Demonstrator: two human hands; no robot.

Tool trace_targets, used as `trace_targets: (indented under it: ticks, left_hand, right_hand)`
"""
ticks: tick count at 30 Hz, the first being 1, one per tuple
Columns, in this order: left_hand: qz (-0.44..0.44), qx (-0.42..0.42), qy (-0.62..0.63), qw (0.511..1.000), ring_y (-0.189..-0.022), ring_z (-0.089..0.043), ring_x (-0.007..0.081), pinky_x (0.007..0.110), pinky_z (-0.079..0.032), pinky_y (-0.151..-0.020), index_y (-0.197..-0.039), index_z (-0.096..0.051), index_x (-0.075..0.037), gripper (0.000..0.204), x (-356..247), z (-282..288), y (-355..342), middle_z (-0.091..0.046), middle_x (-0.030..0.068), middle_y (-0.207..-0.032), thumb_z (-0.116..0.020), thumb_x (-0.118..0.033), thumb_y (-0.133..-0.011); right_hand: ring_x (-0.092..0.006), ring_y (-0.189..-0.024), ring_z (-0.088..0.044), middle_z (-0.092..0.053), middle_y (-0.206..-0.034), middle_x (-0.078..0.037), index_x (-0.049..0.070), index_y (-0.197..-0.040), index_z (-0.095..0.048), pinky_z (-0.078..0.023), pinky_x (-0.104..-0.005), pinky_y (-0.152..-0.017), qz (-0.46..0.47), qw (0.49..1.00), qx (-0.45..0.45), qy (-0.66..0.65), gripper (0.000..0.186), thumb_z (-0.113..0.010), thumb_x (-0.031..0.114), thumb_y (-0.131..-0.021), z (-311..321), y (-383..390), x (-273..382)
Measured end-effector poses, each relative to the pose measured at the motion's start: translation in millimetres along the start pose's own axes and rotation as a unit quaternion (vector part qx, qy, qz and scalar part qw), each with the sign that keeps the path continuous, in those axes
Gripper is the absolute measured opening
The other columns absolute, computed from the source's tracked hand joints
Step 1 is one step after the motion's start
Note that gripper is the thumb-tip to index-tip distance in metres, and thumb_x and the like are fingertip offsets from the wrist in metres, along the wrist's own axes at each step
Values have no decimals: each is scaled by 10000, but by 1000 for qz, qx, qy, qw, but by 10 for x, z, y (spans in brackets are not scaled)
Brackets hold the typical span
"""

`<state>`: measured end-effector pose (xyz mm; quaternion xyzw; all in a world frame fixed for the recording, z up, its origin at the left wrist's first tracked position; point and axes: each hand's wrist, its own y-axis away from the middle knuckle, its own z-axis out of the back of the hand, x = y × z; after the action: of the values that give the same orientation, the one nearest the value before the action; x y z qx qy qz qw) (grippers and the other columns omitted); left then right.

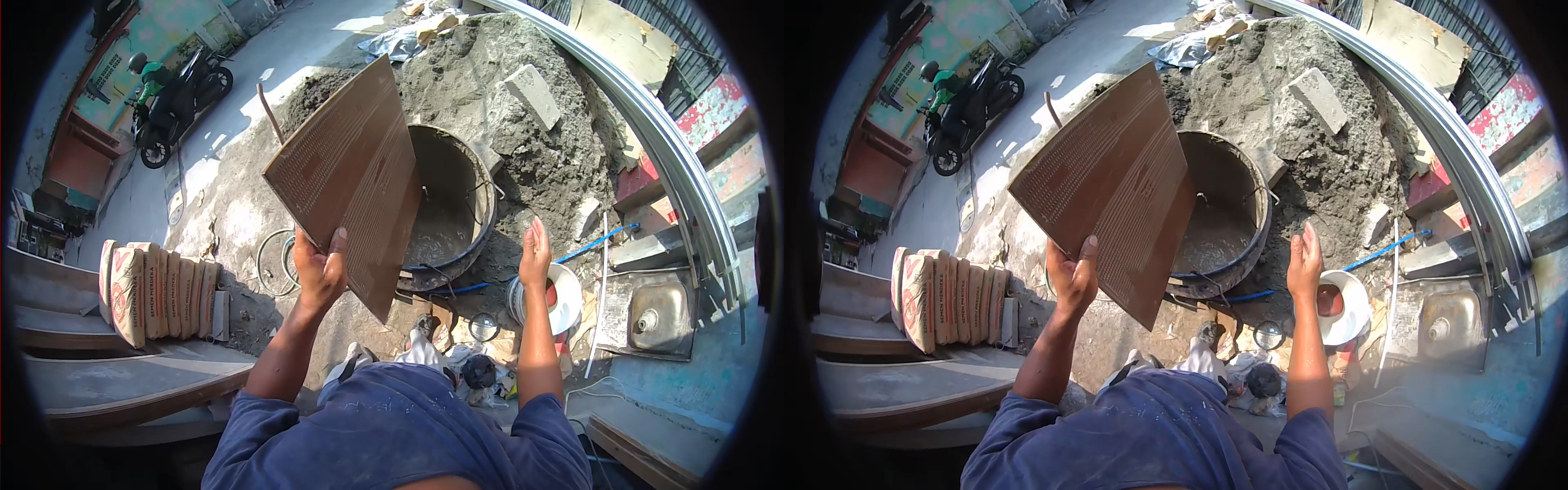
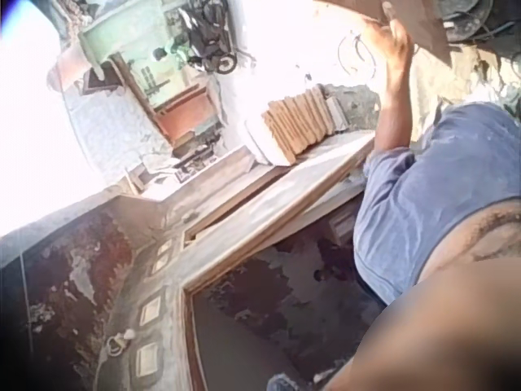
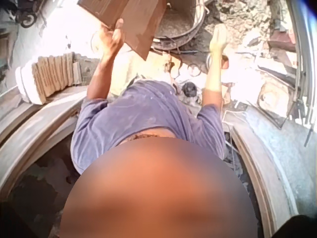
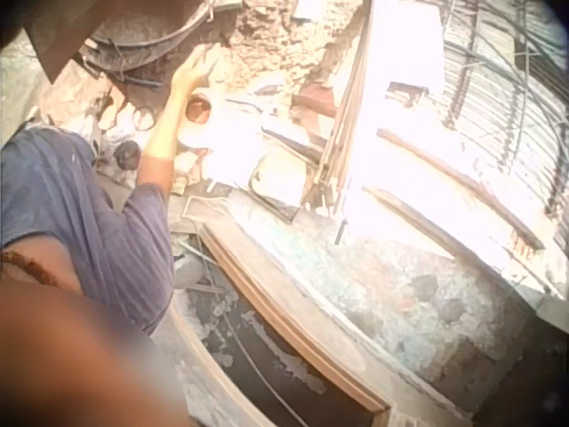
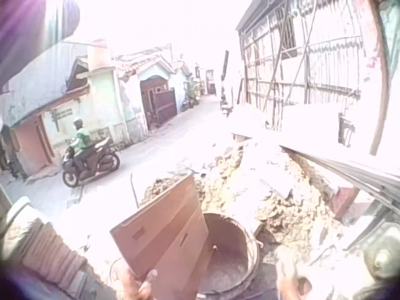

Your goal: Prepare tile by rinsing and apply it to a wall surface.

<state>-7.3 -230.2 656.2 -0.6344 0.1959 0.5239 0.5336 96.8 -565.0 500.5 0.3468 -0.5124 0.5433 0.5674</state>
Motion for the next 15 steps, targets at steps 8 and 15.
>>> trace_targets:
  ticks: [8, 15]
  left_hand:
    - [40, 96, 89, 991, -1064, -487, 161, 284, -386, -884, -1268, -351, -13, 468, 74, 62, 406, -498, 135, -1176, -493, 22, -823]
    - [-73, 180, 164, 967, -1309, -276, 272, 335, -221, -1070, -1392, -229, -69, 812, -133, 309, 598, -256, 154, -1429, -450, 126, -636]
  right_hand:
    - [-220, -1312, -237, -328, -1397, -81, 130, -1363, -334, -64, -428, -1060, -80, 965, 171, -184, 780, -162, 687, -845, -1705, -1475, -41]
    - [-169, -826, -553, -564, -883, -72, 28, -939, -528, -460, -331, -729, 18, 667, 479, -571, 533, -479, 549, -836, -2021, -1954, -551]
